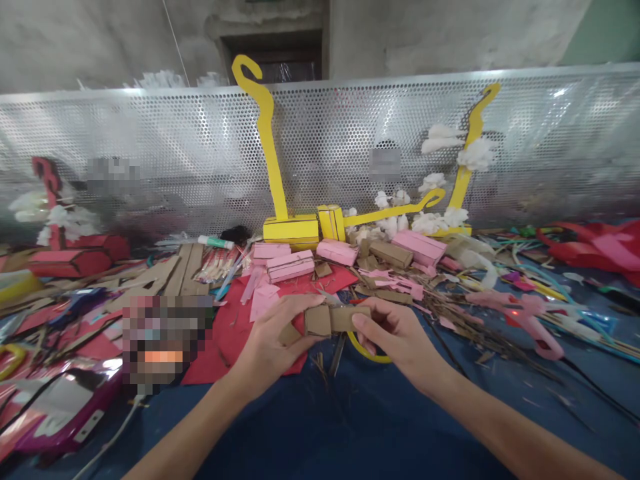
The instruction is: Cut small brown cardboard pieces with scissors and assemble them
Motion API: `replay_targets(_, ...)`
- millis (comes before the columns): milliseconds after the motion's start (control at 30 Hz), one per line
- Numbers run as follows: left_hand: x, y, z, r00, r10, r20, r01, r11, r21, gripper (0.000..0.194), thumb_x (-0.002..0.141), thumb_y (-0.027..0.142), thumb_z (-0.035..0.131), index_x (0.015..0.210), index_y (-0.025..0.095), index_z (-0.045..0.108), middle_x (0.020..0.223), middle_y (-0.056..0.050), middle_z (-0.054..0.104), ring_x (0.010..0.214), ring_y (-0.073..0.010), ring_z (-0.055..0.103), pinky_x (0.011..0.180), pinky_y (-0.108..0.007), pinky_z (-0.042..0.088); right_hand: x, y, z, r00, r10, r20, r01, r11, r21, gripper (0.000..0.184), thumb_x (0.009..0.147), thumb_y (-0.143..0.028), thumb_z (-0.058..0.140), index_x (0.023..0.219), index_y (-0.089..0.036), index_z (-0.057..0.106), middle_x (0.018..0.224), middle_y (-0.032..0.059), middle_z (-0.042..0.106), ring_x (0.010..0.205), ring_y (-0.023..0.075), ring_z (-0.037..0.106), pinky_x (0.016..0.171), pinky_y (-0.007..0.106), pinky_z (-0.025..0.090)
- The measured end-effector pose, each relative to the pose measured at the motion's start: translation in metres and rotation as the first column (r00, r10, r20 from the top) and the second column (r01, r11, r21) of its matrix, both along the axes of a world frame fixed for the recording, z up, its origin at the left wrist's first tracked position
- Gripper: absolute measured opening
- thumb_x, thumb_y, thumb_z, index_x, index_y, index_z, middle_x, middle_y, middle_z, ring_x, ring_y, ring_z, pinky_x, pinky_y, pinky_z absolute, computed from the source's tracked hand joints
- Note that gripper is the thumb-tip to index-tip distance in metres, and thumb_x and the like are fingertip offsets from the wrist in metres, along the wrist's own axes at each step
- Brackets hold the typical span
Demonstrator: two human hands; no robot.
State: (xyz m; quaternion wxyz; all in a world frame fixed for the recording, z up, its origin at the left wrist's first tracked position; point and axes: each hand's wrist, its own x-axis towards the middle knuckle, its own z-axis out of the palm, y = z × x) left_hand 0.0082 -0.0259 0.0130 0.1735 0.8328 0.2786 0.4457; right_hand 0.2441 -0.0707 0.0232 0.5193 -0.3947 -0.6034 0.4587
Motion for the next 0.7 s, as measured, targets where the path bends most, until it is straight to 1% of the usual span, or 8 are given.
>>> replay_targets(167, 0.0004, 0.0009, -0.0010, 1.000, -0.020, -0.005, 0.020, 1.000, 0.022, 0.048, 0.088, 0.022, 0.076, 0.133, 0.030, 0.059, 0.126, -0.006, 0.072, 0.114, -0.0233, 0.068, 0.100, -0.037, 0.054, -0.0005, -0.0011, 0.0025, 1.000, 0.015, -0.002, -0.015, 1.000, 0.001, 0.038, 0.090, -0.052, 0.071, 0.073, -0.020, 0.059, 0.061, -0.0034, 0.056, 0.050, 0.0101, 0.049, 0.051, 0.026, 0.036)
replay_targets(300, 0.0015, -0.0005, 0.0006, 1.000, -0.015, 0.006, 0.015, 0.998, 0.063, 0.046, 0.089, 0.023, 0.076, 0.132, 0.028, 0.061, 0.125, -0.007, 0.072, 0.115, -0.0232, 0.067, 0.099, -0.037, 0.054, -0.0006, -0.0020, 0.0007, 0.999, 0.044, 0.012, -0.044, 0.999, 0.009, 0.036, 0.094, -0.050, 0.068, 0.075, -0.020, 0.059, 0.063, -0.0025, 0.059, 0.052, 0.0107, 0.053, 0.053, 0.026, 0.040)
replay_targets(400, 0.0022, -0.0029, 0.0043, 1.000, -0.011, 0.007, 0.010, 0.998, 0.070, 0.045, 0.088, 0.023, 0.077, 0.130, 0.027, 0.063, 0.123, -0.007, 0.073, 0.114, -0.0231, 0.068, 0.099, -0.037, 0.055, -0.0001, -0.0018, -0.0009, 0.999, 0.050, 0.016, -0.050, 0.999, 0.009, 0.035, 0.095, -0.048, 0.066, 0.076, -0.020, 0.059, 0.064, -0.0026, 0.059, 0.053, 0.0107, 0.053, 0.054, 0.026, 0.041)
replay_targets(567, 0.0032, -0.0050, 0.0077, 1.000, -0.007, -0.018, 0.007, 1.000, 0.026, 0.045, 0.086, 0.023, 0.078, 0.128, 0.026, 0.064, 0.122, -0.008, 0.073, 0.111, -0.0241, 0.069, 0.099, -0.039, 0.055, -0.0002, -0.0012, -0.0030, 0.999, 0.044, 0.022, -0.044, 0.999, 0.006, 0.034, 0.095, -0.047, 0.067, 0.077, -0.020, 0.059, 0.065, -0.0028, 0.060, 0.053, 0.0106, 0.053, 0.054, 0.026, 0.040)
replay_targets(700, 0.0058, -0.0042, 0.0026, 1.000, -0.021, -0.009, 0.020, 0.999, -0.047, 0.050, 0.081, 0.028, 0.083, 0.126, 0.026, 0.062, 0.121, -0.009, 0.073, 0.110, -0.0259, 0.070, 0.098, -0.041, 0.057, -0.0018, -0.0007, -0.0040, 0.998, 0.045, 0.045, -0.046, 0.999, 0.012, 0.035, 0.096, -0.049, 0.066, 0.078, -0.020, 0.059, 0.064, -0.0029, 0.059, 0.052, 0.0106, 0.053, 0.055, 0.026, 0.040)
